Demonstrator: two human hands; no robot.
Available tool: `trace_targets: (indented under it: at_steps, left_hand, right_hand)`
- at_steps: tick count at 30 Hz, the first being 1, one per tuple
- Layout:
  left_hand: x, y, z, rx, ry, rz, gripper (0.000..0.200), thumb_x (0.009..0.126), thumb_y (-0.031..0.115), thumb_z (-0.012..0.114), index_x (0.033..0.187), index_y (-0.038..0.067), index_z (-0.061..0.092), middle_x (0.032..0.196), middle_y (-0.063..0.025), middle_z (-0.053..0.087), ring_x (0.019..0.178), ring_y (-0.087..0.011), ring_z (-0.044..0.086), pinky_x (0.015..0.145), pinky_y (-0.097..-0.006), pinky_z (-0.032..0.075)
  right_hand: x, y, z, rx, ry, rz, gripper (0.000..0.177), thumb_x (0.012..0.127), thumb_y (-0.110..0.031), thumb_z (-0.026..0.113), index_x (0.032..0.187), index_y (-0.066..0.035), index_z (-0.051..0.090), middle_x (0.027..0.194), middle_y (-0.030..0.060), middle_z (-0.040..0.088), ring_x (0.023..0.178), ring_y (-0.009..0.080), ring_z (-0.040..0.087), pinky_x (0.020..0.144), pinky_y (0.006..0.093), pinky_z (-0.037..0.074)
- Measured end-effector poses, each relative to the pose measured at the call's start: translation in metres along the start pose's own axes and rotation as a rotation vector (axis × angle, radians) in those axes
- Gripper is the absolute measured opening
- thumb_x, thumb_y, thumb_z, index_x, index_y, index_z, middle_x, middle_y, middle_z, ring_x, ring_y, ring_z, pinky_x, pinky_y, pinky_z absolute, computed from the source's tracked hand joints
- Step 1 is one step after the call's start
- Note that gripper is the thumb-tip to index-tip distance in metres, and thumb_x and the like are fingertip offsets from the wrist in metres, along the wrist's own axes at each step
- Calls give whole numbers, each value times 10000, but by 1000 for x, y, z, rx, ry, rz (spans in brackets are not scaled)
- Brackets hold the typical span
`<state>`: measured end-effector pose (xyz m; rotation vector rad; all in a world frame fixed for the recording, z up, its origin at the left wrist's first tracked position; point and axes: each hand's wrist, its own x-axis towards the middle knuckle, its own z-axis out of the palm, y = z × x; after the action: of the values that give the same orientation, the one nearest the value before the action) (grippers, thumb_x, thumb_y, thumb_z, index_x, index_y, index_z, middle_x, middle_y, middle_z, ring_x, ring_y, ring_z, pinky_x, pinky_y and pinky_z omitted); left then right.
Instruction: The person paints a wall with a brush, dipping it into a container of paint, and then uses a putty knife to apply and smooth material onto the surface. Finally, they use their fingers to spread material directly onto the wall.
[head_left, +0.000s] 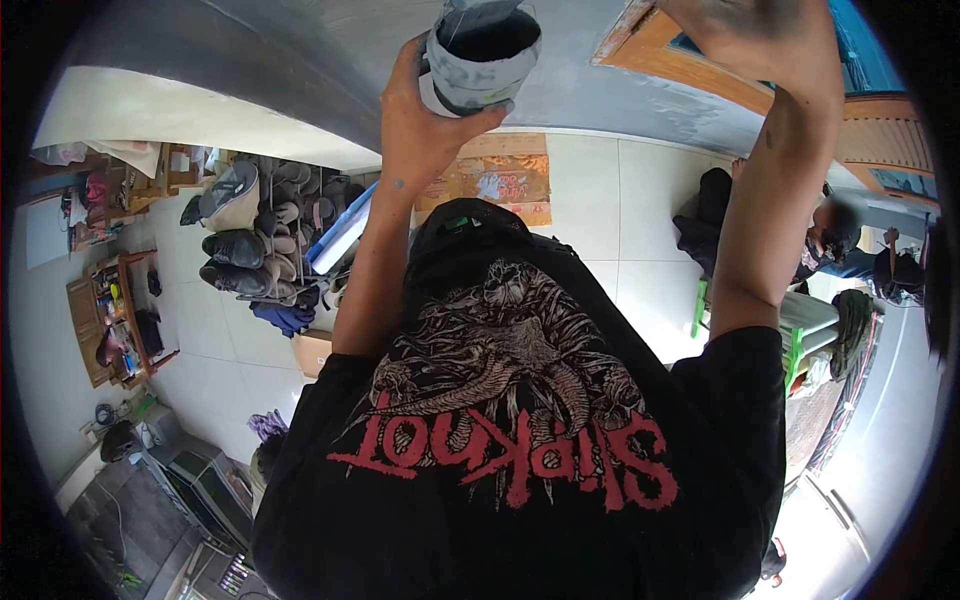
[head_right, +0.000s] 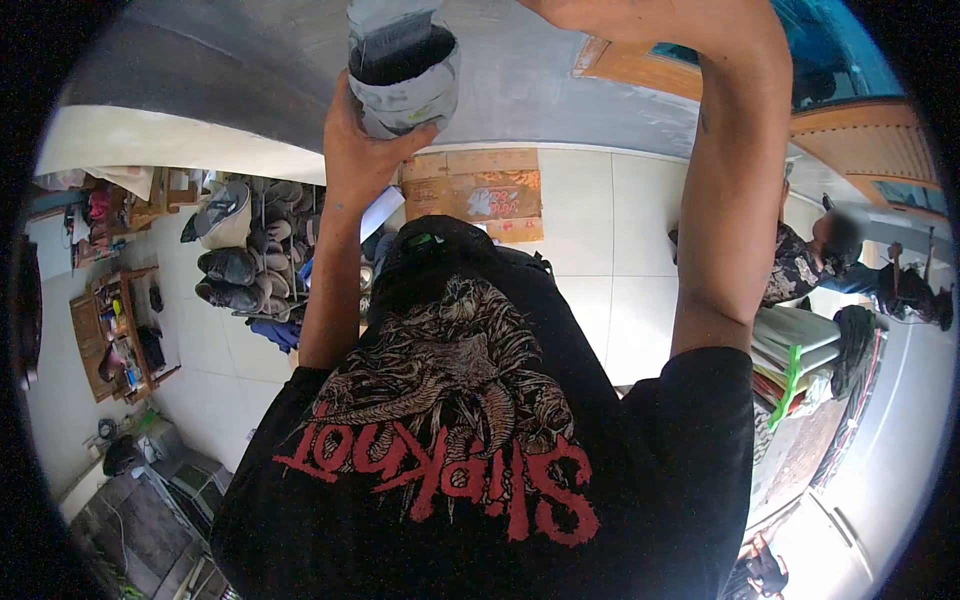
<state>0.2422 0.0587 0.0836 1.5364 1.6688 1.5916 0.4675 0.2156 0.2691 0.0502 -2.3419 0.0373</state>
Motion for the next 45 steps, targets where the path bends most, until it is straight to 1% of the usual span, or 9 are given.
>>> trace_targets:
  at_steps: [15,17,18,20,24,28,32,34,45]
  left_hand:
    - [-2,-3,-4,-22,7,11,812,614,174,946,1302,-21,561,1165,-198,703,1116,-307,684,982,-412,528]
    - [-2,-3,-4,-19,5,6,823,607,174,952,1304,-20,559,1158,-200,707,1113,-305,687,976,-401,535]
    - [-2,-3,-5,-19,7,7,823,607,174,952,1304,-20,559,1158,-200,707,1113,-305,687,976,-401,535]
    - [-3,-4,-6,1,0,-12,840,604,171,952,1321,9,547,1190,-165,692,1132,-311,672,1009,-434,496]
    - [-10,-5,-7,118,31,37,855,592,164,948,1332,54,534,1228,-122,657,1161,-322,642,1031,-468,430]
    - [-18,-4,-2,180,87,99,812,598,63,935,1301,15,532,1182,-137,667,1112,-238,663,966,-373,538]
    - [-26,-8,1,204,87,104,854,581,74,930,1330,15,525,1232,-147,629,1148,-279,639,996,-403,505]
    - [-30,-16,4,235,137,189,951,506,220,980,1329,44,538,1350,-153,557,1245,-354,552,1012,-504,350]
    - [-45,-21,12,262,97,261,680,711,153,899,1304,22,595,1350,-192,574,1246,-350,577,1029,-448,452]
  right_hand:
    - [20,-5,12,289,-106,-38,413,695,-56,874,1077,-13,725,1008,128,755,907,212,737,798,353,595]
    - [27,-40,-1,449,-42,526,395,693,-65,885,1054,-23,730,1000,139,753,914,214,737,802,353,597]
    - [26,-36,1,448,-44,524,395,693,-65,885,1054,-23,730,1000,139,753,914,214,737,802,353,597]
    - [22,-24,4,-51,-115,-121,292,741,-114,850,979,8,732,958,189,751,922,284,742,819,399,587]
    - [17,-28,-13,173,-270,-196,193,812,-35,761,991,27,721,915,160,737,883,278,734,745,389,585]
    - [-4,-37,-5,339,-384,-330,142,806,5,761,941,46,741,959,174,743,904,336,737,707,437,627]
    - [-41,-80,25,414,-61,72,232,739,-53,817,960,-3,765,976,167,767,931,311,746,727,395,654]
    - [-42,-101,26,391,-40,277,276,738,-71,828,1007,-48,770,924,140,772,932,297,749,726,392,654]
    - [-60,-129,-20,409,-365,290,371,792,-283,813,1071,-49,740,955,185,762,1059,318,713,866,468,639]
